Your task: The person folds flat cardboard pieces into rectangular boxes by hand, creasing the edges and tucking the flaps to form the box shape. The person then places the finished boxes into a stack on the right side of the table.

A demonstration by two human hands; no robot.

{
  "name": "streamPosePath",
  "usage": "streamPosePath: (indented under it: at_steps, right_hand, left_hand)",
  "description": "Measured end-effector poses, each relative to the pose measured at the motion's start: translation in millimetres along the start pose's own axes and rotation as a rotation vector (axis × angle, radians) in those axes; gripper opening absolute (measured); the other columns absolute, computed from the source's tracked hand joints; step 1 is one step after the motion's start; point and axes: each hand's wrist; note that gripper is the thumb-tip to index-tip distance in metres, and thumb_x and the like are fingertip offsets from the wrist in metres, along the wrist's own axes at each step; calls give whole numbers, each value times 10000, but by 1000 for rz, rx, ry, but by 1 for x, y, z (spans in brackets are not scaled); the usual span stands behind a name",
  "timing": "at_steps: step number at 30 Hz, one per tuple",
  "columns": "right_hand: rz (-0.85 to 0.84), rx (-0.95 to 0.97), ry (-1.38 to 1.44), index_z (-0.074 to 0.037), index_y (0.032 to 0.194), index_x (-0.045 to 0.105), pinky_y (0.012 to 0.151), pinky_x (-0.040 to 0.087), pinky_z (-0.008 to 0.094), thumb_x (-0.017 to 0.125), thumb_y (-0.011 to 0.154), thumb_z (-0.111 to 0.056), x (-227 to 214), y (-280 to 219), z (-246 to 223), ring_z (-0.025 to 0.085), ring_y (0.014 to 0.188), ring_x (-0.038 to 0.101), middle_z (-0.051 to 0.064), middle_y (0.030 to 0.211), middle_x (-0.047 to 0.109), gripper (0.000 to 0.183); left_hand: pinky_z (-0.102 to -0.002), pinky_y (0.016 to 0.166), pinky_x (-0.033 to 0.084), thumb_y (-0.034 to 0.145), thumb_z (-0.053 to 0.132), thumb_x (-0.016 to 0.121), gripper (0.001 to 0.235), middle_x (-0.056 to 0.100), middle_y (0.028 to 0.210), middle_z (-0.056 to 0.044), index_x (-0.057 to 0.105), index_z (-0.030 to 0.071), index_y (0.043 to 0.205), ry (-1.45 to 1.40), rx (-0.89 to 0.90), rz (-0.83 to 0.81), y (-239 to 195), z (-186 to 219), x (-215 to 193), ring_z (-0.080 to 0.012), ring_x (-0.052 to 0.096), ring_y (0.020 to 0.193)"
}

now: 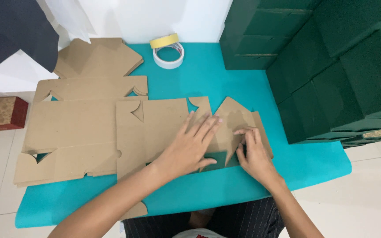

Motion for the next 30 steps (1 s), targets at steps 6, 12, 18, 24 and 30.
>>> streamPosePath:
  at_steps: [6, 12, 18, 24, 30]
  right_hand:
    - [-81, -29, -85, -113, 1163, 506, 662, 560, 457, 529, 827, 1, 5, 13, 9, 350, 912, 625, 69, 1062, 434, 356]
    - [32, -36, -7, -136, 1217, 497, 929, 408, 478, 469, 969, -152, 24, 31, 32, 371, 1089, 504, 93, 1156, 453, 250]
    - [72, -32, -91, -8, 1403, 331, 1100, 279, 539, 505, 1017, -262, 3, 48, 4, 436, 1313, 355, 217, 1364, 383, 494]
    - [23, 59, -110, 28, 1477, 221, 1171, 242, 536, 556, 976, -311, 3, 54, 5, 398, 1407, 322, 225, 1447, 381, 691]
    - [118, 34, -68, -35, 1408, 319, 1121, 354, 494, 610, 948, -213, 18, 48, 25, 372, 1295, 442, 131, 1251, 410, 572]
  left_hand:
    - [-593, 1198, 165, 851, 652, 555, 984, 268, 1551, -159, 217, 32, 1537, 124, -18, -102, 11, -11, 28, -294, 316, 1438]
    - [-552, 1195, 192, 897, 704, 393, 958, 283, 1549, -206, 248, -7, 1522, 1, -10, -101, 22, -20, 57, -328, 267, 1471]
    - [-561, 1200, 142, 743, 854, 474, 1229, 251, 1565, -236, 144, -24, 1539, -208, -65, -125, 46, -31, 68, -359, 215, 1491]
    - [-555, 1182, 139, 690, 803, 617, 1285, 315, 1524, -211, 96, -1, 1547, -409, -69, -99, 49, -34, 59, -330, 277, 1465]
    - [-536, 1130, 229, 698, 747, 679, 1221, 432, 1405, -146, 177, 17, 1539, -462, -18, -27, 49, -37, 69, -287, 438, 1338]
Point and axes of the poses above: each hand's wrist, its own y-axis towards the middle knuckle, its own x-axis out of the palm, z = x × y
